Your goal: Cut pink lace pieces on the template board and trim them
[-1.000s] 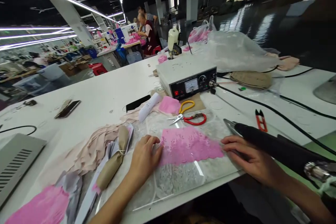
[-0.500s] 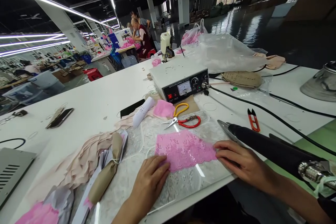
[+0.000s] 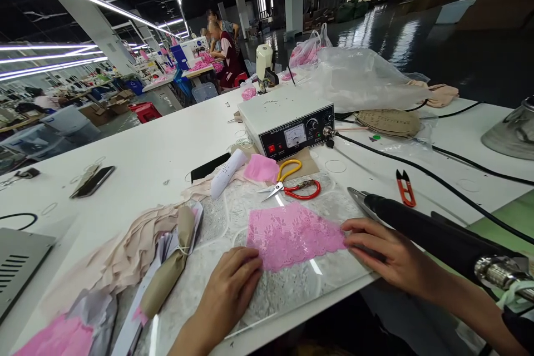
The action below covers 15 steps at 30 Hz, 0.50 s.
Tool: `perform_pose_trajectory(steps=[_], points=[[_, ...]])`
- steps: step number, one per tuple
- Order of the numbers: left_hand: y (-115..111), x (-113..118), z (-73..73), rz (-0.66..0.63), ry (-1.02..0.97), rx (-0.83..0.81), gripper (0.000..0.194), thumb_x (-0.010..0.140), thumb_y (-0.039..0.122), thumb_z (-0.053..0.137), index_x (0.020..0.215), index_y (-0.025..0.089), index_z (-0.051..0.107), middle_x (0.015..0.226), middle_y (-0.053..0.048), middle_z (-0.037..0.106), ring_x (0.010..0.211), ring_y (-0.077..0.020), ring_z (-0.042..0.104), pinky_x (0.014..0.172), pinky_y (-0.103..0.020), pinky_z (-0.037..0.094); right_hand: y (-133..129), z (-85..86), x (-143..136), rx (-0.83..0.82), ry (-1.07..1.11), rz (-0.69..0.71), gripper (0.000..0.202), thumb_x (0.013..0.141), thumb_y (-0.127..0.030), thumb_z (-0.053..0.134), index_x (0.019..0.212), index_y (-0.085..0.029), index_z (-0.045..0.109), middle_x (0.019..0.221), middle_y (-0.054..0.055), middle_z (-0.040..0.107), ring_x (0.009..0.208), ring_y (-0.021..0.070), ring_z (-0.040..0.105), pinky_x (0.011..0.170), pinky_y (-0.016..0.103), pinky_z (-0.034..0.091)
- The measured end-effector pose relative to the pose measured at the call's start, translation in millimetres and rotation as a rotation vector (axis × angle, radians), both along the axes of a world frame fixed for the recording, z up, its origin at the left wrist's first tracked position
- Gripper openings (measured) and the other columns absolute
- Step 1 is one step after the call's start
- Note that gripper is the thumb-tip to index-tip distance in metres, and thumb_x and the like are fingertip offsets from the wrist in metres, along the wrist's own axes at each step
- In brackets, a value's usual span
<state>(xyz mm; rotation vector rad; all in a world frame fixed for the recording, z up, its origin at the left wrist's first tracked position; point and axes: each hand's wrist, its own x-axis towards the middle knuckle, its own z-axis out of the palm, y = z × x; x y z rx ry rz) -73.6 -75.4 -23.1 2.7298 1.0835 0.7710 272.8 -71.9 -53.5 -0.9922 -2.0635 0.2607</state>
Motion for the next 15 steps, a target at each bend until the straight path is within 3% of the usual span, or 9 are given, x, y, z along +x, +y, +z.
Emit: perform_pose_trajectory(steps=[9, 15], points=[[0, 5, -5.1, 0.013, -0.043, 0.015, 0.012, 0.093, 0.013, 0.054, 0.099, 0.017, 0.063, 0.094, -0.007, 0.068, 0.084, -0.0175, 0.064, 0.073, -0.031, 0.056, 3, -10.1, 3, -0.016, -0.033, 0.023, 0.012, 0.089, -0.018, 0.058, 0.096, -0.024, 0.066, 0.105, 0.007, 0.069, 0.096, 0.0174, 0.069, 0.084, 0.025, 0.057], [-4, 6, -6.5, 0.069, -0.083, -0.033, 0.011, 0.094, 0.016, 0.053, 0.096, 0.018, 0.064, 0.09, -0.006, 0.07, 0.081, -0.0161, 0.063, 0.074, -0.03, 0.054, 5, -13.7, 6, 0.064, -0.065, 0.016, 0.012, 0.093, -0.031, 0.055, 0.096, -0.027, 0.065, 0.103, 0.005, 0.067, 0.091, 0.0144, 0.07, 0.086, 0.018, 0.055]])
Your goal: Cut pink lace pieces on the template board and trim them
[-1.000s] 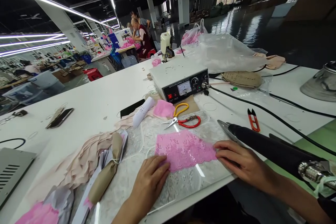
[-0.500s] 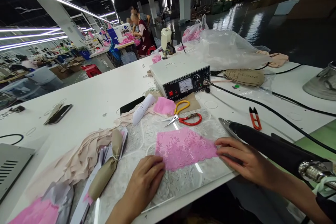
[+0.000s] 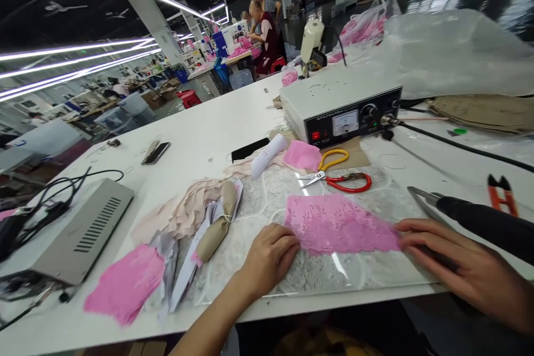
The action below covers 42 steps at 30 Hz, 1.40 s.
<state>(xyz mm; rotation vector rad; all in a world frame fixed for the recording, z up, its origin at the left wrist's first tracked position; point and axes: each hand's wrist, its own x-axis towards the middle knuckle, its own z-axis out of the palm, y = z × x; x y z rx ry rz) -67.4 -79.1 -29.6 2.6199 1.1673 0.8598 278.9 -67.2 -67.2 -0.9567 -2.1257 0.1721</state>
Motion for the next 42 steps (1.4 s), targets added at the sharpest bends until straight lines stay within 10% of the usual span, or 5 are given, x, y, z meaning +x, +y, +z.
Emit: perform_pose_trajectory(steps=[42], points=[[-7, 2, 9.8, -0.101, 0.036, -0.069, 0.011, 0.091, 0.015, 0.051, 0.094, 0.019, 0.061, 0.102, -0.008, 0.069, 0.092, -0.018, 0.063, 0.082, -0.034, 0.051, 3, 7.5, -15, -0.048, 0.037, -0.039, 0.006, 0.087, -0.025, 0.057, 0.084, -0.026, 0.062, 0.096, 0.004, 0.068, 0.083, 0.0178, 0.069, 0.074, 0.026, 0.056]])
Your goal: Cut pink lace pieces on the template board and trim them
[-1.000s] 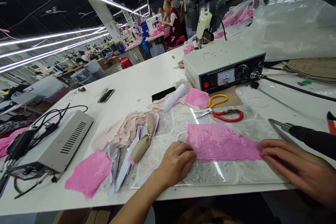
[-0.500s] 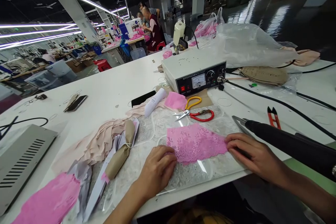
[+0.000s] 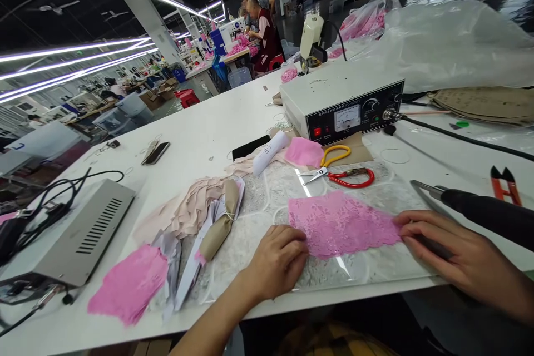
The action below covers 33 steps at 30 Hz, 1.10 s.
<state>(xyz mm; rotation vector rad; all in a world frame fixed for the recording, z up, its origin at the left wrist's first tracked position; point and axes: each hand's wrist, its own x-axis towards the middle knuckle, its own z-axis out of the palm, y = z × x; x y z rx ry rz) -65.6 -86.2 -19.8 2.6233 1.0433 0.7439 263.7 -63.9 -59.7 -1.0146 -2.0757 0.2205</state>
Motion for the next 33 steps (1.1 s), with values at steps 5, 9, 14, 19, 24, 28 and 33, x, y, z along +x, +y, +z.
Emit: perform_pose_trajectory(steps=[5, 9, 14, 19, 24, 28, 33], points=[[0, 1, 1.4, -0.058, 0.006, 0.012, 0.009, 0.09, 0.015, 0.053, 0.091, 0.019, 0.061, 0.108, -0.008, 0.071, 0.102, -0.0191, 0.064, 0.089, -0.035, 0.05, -1, -7.3, 2, -0.005, -0.004, -0.02, 0.004, 0.086, -0.029, 0.058, 0.084, -0.028, 0.061, 0.097, 0.003, 0.068, 0.082, 0.0178, 0.069, 0.073, 0.027, 0.056], [1, 0, -1.4, -0.118, 0.061, 0.012, 0.01, 0.09, 0.014, 0.052, 0.091, 0.019, 0.061, 0.116, -0.008, 0.071, 0.114, -0.0191, 0.061, 0.101, -0.037, 0.047, 1, -12.5, 6, -0.027, -0.023, -0.031, 0.003, 0.085, -0.029, 0.059, 0.083, -0.028, 0.061, 0.099, 0.004, 0.068, 0.084, 0.0192, 0.069, 0.073, 0.029, 0.056], [1, -2, -3.1, -0.129, 0.063, -0.012, 0.01, 0.091, 0.015, 0.051, 0.093, 0.02, 0.06, 0.12, -0.007, 0.07, 0.12, -0.0192, 0.06, 0.108, -0.038, 0.043, -4, -2.3, -2, 0.031, 0.0, -0.055, 0.005, 0.086, -0.028, 0.057, 0.085, -0.028, 0.061, 0.097, 0.004, 0.066, 0.081, 0.019, 0.068, 0.07, 0.03, 0.056], [2, -1, -1.9, -0.131, 0.061, -0.014, 0.009, 0.091, 0.015, 0.051, 0.094, 0.019, 0.059, 0.12, -0.007, 0.07, 0.119, -0.0192, 0.06, 0.109, -0.039, 0.043, -15, 15.8, -35, 0.122, -0.016, 0.076, 0.013, 0.088, -0.022, 0.06, 0.099, -0.027, 0.065, 0.094, 0.004, 0.068, 0.084, 0.0186, 0.067, 0.077, 0.032, 0.056], [2, -1, -2.2, -0.119, 0.06, 0.0, 0.01, 0.092, 0.016, 0.051, 0.096, 0.019, 0.06, 0.117, -0.008, 0.07, 0.118, -0.018, 0.061, 0.107, -0.038, 0.044, 12, 22.4, -70, -0.077, -0.014, 0.17, 0.017, 0.093, -0.022, 0.05, 0.098, -0.024, 0.065, 0.095, 0.004, 0.07, 0.089, 0.0188, 0.066, 0.081, 0.034, 0.055], [2, 0, -1.0, -0.118, 0.032, 0.027, 0.009, 0.093, 0.016, 0.052, 0.095, 0.018, 0.061, 0.114, -0.009, 0.071, 0.116, -0.019, 0.061, 0.105, -0.037, 0.046, 56, 24.8, -92, -0.22, -0.117, 0.162, 0.016, 0.091, -0.022, 0.049, 0.091, -0.021, 0.065, 0.094, 0.006, 0.069, 0.088, 0.0207, 0.065, 0.078, 0.035, 0.054], [3, -1, -1.3, -0.11, -0.023, -0.002, 0.011, 0.092, 0.017, 0.054, 0.098, 0.018, 0.063, 0.114, -0.009, 0.07, 0.112, -0.0196, 0.063, 0.101, -0.037, 0.049, 91, 28.8, -116, -0.323, -0.289, 0.165, 0.004, 0.082, -0.016, 0.062, 0.085, -0.018, 0.064, 0.089, 0.005, 0.066, 0.087, 0.0214, 0.061, 0.077, 0.037, 0.049]])
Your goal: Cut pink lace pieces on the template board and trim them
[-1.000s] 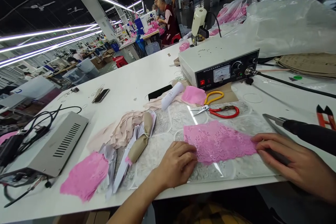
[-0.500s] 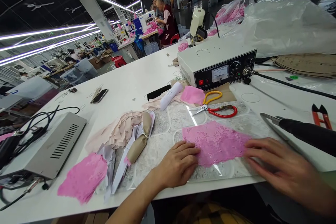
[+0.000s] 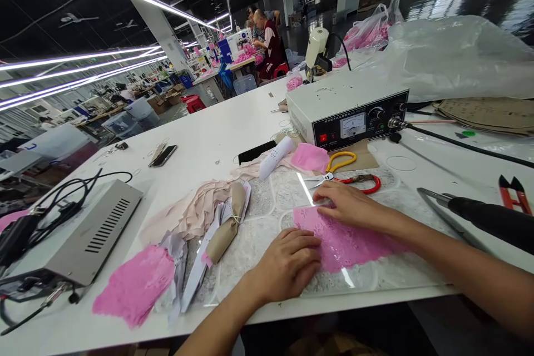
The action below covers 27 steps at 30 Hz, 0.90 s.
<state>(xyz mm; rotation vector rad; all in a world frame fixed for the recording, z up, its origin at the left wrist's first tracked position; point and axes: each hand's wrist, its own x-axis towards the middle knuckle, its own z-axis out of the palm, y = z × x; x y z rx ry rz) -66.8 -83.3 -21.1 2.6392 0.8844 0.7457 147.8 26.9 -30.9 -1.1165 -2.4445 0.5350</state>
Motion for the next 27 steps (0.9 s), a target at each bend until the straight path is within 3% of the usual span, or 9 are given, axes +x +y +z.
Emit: perform_pose_trajectory(steps=[6, 11, 15, 18, 23, 27], points=[[22, -7, -12.9, 0.385, -0.033, -0.092, 0.037, 0.091, 0.023, 0.055, 0.128, 0.015, 0.053, 0.129, -0.018, 0.059, 0.12, -0.0283, 0.056, 0.099, -0.049, 0.05, 4, 7.6, -1, -0.036, -0.093, 0.086, 0.014, 0.086, -0.009, 0.053, 0.076, -0.018, 0.057, 0.081, 0.0, 0.06, 0.079, 0.0163, 0.056, 0.072, 0.031, 0.045], [51, -1, -17.0, 0.442, 0.026, -0.2, 0.046, 0.081, 0.025, 0.07, 0.125, 0.017, 0.058, 0.119, -0.014, 0.063, 0.112, -0.0302, 0.058, 0.096, -0.05, 0.05, 6, 3.0, 3, -0.062, -0.087, 0.112, 0.012, 0.087, -0.016, 0.047, 0.083, -0.02, 0.057, 0.087, 0.005, 0.063, 0.082, 0.0204, 0.057, 0.072, 0.033, 0.043], [60, 9, -10.2, 0.477, 0.057, -0.265, 0.018, 0.079, 0.022, 0.07, 0.096, 0.018, 0.068, 0.098, -0.009, 0.063, 0.098, -0.0277, 0.058, 0.087, -0.046, 0.05, 8, -1.1, 0, -0.067, -0.073, 0.127, 0.014, 0.086, -0.018, 0.045, 0.083, -0.02, 0.059, 0.089, 0.007, 0.063, 0.084, 0.0228, 0.056, 0.075, 0.036, 0.042], [59, 12, -1.3, 0.486, 0.035, -0.317, 0.001, 0.082, 0.019, 0.065, 0.081, 0.019, 0.065, 0.088, -0.005, 0.063, 0.091, -0.0224, 0.058, 0.084, -0.038, 0.048, 8, 2.8, 1, -0.086, -0.04, 0.147, 0.016, 0.086, -0.018, 0.043, 0.079, -0.021, 0.057, 0.087, 0.006, 0.062, 0.082, 0.0217, 0.056, 0.074, 0.035, 0.042], [50, 14, 10.0, 0.494, -0.041, -0.406, 0.007, 0.087, 0.021, 0.057, 0.082, 0.018, 0.061, 0.076, 0.001, 0.065, 0.069, -0.0134, 0.057, 0.068, -0.025, 0.046, 6, 10.5, 8, -0.143, 0.031, 0.191, 0.013, 0.086, -0.023, 0.043, 0.077, -0.022, 0.053, 0.083, 0.004, 0.062, 0.077, 0.0196, 0.055, 0.069, 0.032, 0.042], [39, 18, 9.1, 0.504, -0.084, -0.401, 0.007, 0.087, 0.019, 0.056, 0.087, 0.018, 0.063, 0.078, 0.001, 0.065, 0.069, -0.0127, 0.059, 0.065, -0.023, 0.046, 5, 9.1, 13, -0.209, 0.062, 0.238, 0.015, 0.086, -0.024, 0.043, 0.076, -0.022, 0.054, 0.074, 0.001, 0.062, 0.069, 0.0173, 0.054, 0.065, 0.03, 0.041]])
